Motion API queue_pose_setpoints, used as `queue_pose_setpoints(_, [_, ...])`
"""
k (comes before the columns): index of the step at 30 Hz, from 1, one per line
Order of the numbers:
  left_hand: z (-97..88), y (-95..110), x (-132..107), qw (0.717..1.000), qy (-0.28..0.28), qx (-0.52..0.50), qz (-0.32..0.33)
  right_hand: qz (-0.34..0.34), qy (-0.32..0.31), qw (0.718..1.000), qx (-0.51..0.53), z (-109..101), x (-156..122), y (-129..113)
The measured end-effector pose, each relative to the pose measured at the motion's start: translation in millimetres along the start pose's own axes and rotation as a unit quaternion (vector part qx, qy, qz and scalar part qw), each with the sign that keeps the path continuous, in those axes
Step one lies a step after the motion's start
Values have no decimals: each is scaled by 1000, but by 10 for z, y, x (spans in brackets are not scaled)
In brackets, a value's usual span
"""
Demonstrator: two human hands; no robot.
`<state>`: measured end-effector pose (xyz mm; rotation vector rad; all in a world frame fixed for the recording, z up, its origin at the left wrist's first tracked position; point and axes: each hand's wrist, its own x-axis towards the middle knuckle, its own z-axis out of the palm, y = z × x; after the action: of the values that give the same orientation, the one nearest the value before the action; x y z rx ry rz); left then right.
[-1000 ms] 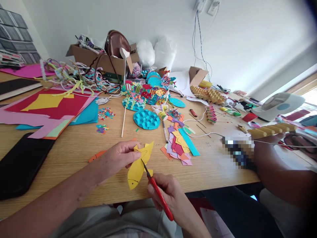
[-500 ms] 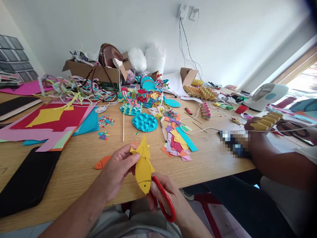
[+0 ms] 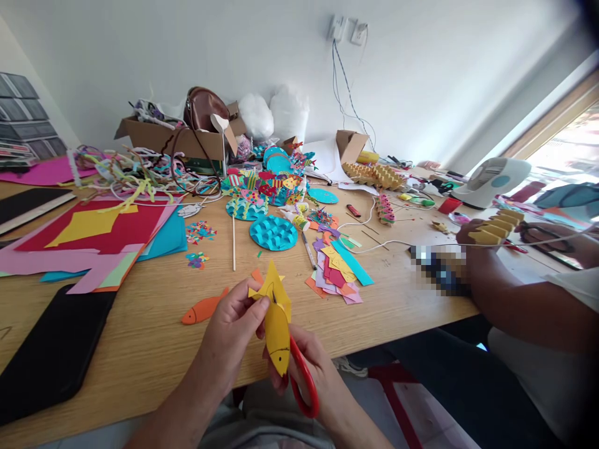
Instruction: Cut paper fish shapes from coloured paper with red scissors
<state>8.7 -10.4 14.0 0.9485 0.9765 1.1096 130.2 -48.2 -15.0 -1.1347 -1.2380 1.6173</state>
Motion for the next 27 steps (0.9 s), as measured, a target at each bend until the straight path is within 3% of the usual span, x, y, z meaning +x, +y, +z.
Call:
queue_pose_setpoints(13, [86, -128, 89, 1000, -8, -5, 2, -36, 18, 999, 9, -79, 77, 62])
queue_pose_setpoints(21, [197, -136, 157, 998, -60, 18, 6, -41, 40, 998, 22, -213, 47, 102])
queue_pose_setpoints(27, [283, -107, 197, 998, -46, 30, -16, -40, 60, 997, 18, -251, 53, 95])
